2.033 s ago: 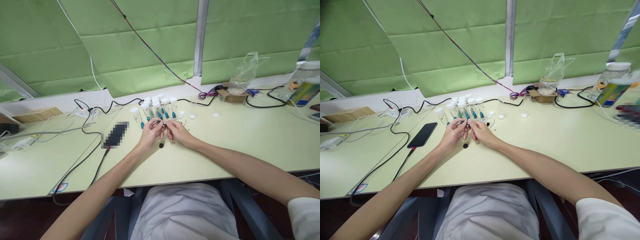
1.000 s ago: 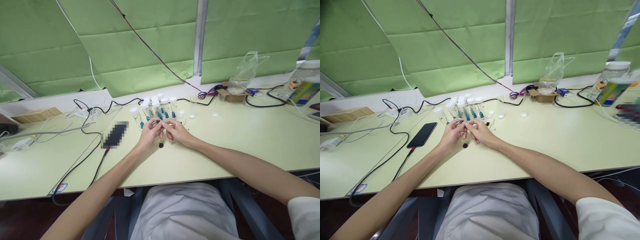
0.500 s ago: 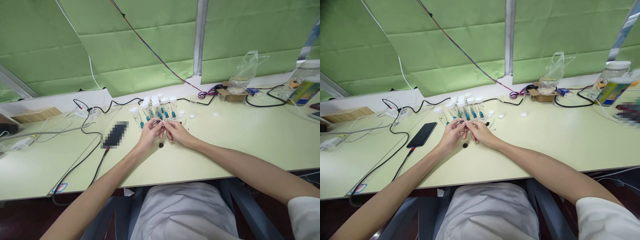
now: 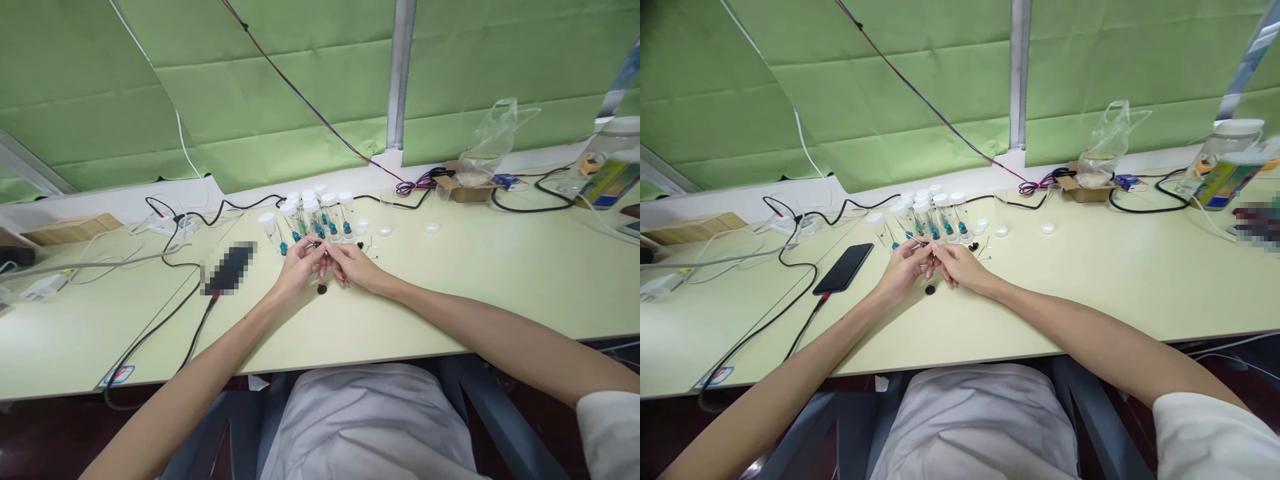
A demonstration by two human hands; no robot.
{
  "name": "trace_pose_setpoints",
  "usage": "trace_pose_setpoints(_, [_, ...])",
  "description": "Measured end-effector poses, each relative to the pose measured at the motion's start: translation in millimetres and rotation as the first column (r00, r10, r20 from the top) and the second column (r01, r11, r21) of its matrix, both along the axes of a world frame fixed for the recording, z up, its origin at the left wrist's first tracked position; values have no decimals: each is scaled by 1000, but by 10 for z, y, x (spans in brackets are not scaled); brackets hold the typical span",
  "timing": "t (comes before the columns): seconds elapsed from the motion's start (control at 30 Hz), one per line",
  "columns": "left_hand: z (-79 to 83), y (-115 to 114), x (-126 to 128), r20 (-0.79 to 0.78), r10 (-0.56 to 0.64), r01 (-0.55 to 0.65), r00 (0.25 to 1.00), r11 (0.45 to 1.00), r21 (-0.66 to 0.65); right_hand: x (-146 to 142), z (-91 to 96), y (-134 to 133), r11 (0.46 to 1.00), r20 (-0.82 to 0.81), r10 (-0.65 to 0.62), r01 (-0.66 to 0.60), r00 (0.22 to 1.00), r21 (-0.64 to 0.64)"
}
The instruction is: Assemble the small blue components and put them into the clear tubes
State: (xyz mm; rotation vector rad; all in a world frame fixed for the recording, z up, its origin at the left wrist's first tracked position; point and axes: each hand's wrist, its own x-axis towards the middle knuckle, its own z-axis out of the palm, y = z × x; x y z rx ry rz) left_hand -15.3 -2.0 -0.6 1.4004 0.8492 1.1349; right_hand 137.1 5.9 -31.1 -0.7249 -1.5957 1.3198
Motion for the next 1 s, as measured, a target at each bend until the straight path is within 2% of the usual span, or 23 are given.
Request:
trace_pose_setpoints(0.6, [0, -3, 1, -19, -23, 23, 1000, 1000, -5, 8, -50, 21, 999, 8, 5, -5, 1000, 38])
trace_pose_setpoints(1.0, [9, -17, -3, -35, -26, 27, 999, 999, 31, 9, -38, 21, 1000, 17, 4, -4, 1000, 2])
